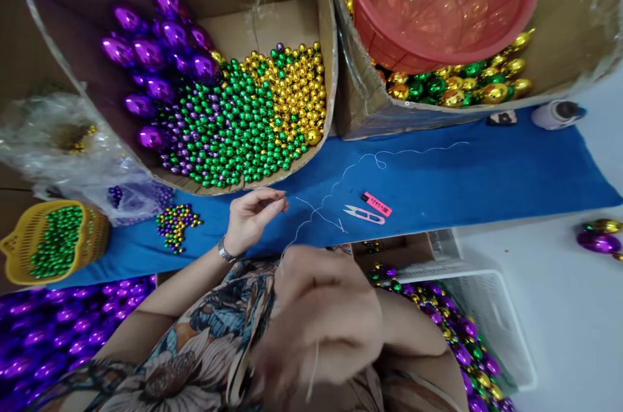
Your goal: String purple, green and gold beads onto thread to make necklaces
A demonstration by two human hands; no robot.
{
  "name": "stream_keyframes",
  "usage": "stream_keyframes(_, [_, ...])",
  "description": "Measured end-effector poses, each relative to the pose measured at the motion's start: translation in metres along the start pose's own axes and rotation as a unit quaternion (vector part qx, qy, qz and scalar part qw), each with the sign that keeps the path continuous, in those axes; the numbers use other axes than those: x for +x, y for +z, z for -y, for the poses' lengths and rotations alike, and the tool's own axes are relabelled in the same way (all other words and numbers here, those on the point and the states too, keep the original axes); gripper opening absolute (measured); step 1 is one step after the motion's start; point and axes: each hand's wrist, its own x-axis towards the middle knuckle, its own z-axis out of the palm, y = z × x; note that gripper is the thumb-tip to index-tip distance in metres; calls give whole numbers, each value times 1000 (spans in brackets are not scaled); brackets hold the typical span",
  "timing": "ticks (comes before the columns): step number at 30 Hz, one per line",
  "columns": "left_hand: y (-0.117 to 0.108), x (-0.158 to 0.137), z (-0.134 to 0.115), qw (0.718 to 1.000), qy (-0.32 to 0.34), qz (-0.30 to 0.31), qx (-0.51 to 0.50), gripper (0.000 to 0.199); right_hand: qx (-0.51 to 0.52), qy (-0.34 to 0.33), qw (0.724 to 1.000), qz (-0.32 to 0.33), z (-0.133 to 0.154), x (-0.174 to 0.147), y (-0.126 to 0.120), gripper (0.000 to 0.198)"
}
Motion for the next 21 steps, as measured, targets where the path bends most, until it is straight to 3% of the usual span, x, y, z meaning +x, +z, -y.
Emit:
stream_keyframes(3, [3, 0, -1, 1000, -15, 1, 0, 14, -42, -23, 998, -51, -32, 5, 3, 9])
stream_keyframes(6, [4, 0, -1, 1000, -16, 5, 13, 17, -206, 25, 971, -122, -74, 4, 10, 10])
stream_keyframes(10, [2, -1, 5, 1000, -26, 12, 12, 21, -265, 82, 956, -96, -112, -4, 16, 9])
stream_keyframes(15, [-3, -1, 13, 999, -52, 6, 17, 22, -290, 115, 949, -55, -121, -9, 15, 17])
stream_keyframes(21, [-2, -2, 12, 998, -67, 17, 12, 27, -370, 96, 923, -40, -128, -10, 13, 36])
